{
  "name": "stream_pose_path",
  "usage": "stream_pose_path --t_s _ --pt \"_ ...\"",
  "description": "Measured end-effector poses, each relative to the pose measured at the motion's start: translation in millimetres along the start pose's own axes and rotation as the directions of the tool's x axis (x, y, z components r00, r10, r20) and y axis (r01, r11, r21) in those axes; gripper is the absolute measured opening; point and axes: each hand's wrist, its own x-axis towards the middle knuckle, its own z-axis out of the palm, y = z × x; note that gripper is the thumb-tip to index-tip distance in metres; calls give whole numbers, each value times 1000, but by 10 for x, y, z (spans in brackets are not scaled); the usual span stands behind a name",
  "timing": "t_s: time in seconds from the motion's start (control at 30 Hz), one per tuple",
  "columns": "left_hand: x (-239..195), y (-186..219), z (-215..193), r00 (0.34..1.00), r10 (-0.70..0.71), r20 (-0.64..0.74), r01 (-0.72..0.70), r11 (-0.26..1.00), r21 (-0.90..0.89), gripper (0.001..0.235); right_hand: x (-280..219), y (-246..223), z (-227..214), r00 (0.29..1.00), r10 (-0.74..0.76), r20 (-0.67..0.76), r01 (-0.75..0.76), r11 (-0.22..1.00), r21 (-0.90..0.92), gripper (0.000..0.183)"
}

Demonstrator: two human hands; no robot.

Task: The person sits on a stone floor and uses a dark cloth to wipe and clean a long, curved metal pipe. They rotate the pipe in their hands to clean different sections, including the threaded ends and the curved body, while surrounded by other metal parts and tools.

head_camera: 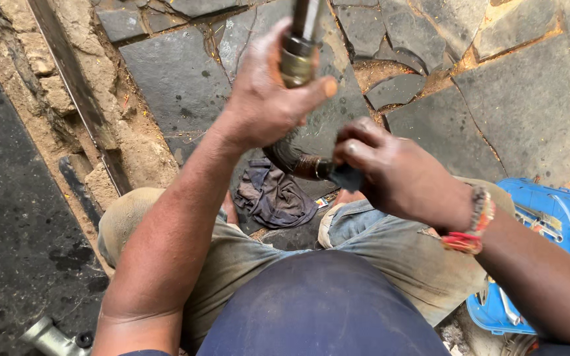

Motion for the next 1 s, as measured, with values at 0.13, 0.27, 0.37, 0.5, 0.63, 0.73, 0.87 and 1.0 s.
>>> stream_pose_path --t_s 0.13,0.27,0.37,0.5,0.63,0.73,0.87,1.0 --pt "-5 38 115 999 1 35 -10 966 257 34 7 146 314 992 -107 67 119 972 -204 45" --pt "-39 -59 197 998 61 -18 -54 961 273 31 -74 352 697 996 43 75 -28 981 -194 20" --pt "-12 -133 176 985 160 -71 -128 936 328 32 -116 543 997 969 234 -77 -231 972 46 19" --pt "-22 -169 200 967 216 -137 -158 925 344 36 -157 735 1620 752 583 307 -485 175 857 37" --pt "17 -80 65 975 172 -143 -114 934 340 26 -237 612 1798 818 270 507 -337 -490 804 41" --pt "-3 -36 -13 870 472 -141 -376 822 428 45 -295 443 1552 824 272 498 -373 -402 836 34" --pt "56 -55 -126 929 334 -161 -255 890 377 39 -253 476 1163 869 470 156 -427 553 715 31" --pt "-23 -73 -230 941 279 -190 -216 930 297 27 -339 536 749 713 701 -26 -411 448 794 27"
